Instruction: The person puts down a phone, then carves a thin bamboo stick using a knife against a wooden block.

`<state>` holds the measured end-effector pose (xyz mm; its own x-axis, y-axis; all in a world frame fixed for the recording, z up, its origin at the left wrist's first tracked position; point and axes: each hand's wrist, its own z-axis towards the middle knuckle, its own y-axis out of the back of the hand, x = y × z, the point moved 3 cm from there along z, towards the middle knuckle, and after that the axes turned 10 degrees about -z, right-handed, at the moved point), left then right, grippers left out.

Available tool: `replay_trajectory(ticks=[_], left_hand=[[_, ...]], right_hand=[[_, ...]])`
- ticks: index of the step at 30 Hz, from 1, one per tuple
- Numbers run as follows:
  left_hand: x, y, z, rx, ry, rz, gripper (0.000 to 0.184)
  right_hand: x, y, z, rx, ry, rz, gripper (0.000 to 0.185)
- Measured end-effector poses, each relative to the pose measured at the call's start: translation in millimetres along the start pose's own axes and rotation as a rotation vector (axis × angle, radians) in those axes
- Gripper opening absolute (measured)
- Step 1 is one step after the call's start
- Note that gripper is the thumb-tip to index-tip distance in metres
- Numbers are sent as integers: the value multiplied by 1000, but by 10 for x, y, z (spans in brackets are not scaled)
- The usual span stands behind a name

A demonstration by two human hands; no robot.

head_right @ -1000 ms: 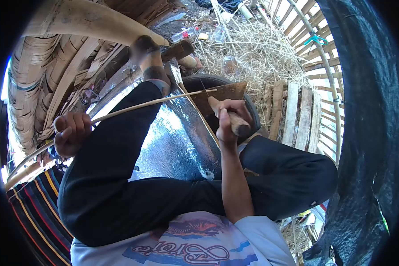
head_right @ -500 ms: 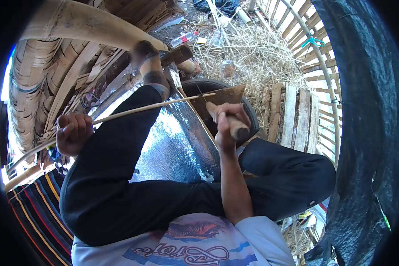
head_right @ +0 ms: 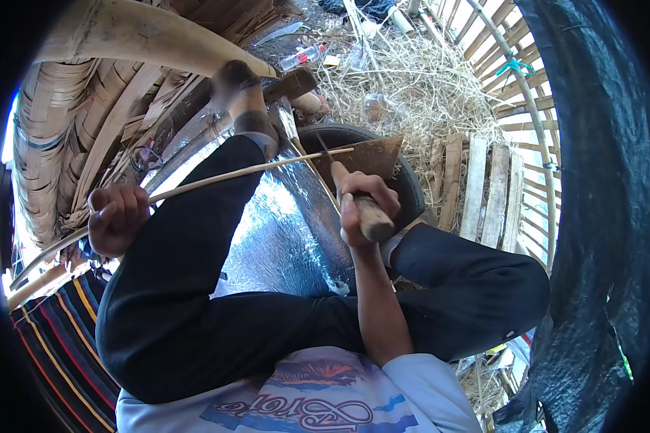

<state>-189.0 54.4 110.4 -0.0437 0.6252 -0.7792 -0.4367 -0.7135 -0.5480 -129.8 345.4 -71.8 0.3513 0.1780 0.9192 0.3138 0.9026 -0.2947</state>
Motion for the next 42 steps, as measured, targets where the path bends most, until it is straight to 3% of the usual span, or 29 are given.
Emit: replay_trajectory(ticks=[2,5,7,10,11,14,15,18,20,22,25,29,33,36,38,40,42], left_hand=[[-15,-3,7,-7,20,30,28],[-23,18,-19,-14,1,34,29],[-26,26,-25,-20,7,10,29],[-10,15,-14,-19,-14,3,29],[-6,7,-4,-18,-4,3,29],[-26,16,-3,-6,-1,21,29],[-15,2,-7,-9,-8,28,29],[-5,11,-2,-4,-16,-4,29],[-1,0,10,15,-13,-6,29],[-10,8,1,19,8,14,29],[-22,50,-35,19,-5,19,29],[-16,27,6,22,13,7,28],[-29,22,-15,8,16,46,29],[-19,57,-23,9,10,11,29],[-11,27,-4,17,-6,3,29],[-26,36,-14,5,18,38,30],[-30,55,-36,-6,23,42,29]], right_hand=[[-83,36,20,79,-28,-319,11],[-39,43,86,28,-47,-275,11],[152,3,80,-34,-46,128,10],[-40,16,3,17,1,-91,9],[-127,66,1,71,-5,-300,8],[-117,111,49,-53,-33,-283,7],[-87,130,54,-20,-72,-79,7],[-80,59,9,-36,-22,69,8],[-205,130,-2,31,-43,-337,8],[-239,155,58,7,-60,-320,8],[-49,108,58,-68,-105,75,7],[-265,200,10,-21,-81,-295,8],[-95,146,87,-71,-119,-11,9],[-148,118,18,-50,-74,17,9],[-262,208,30,-54,-64,-159,8],[-208,182,98,-48,-173,-224,3],[-160,134,73,-113,-181,-87,5]])
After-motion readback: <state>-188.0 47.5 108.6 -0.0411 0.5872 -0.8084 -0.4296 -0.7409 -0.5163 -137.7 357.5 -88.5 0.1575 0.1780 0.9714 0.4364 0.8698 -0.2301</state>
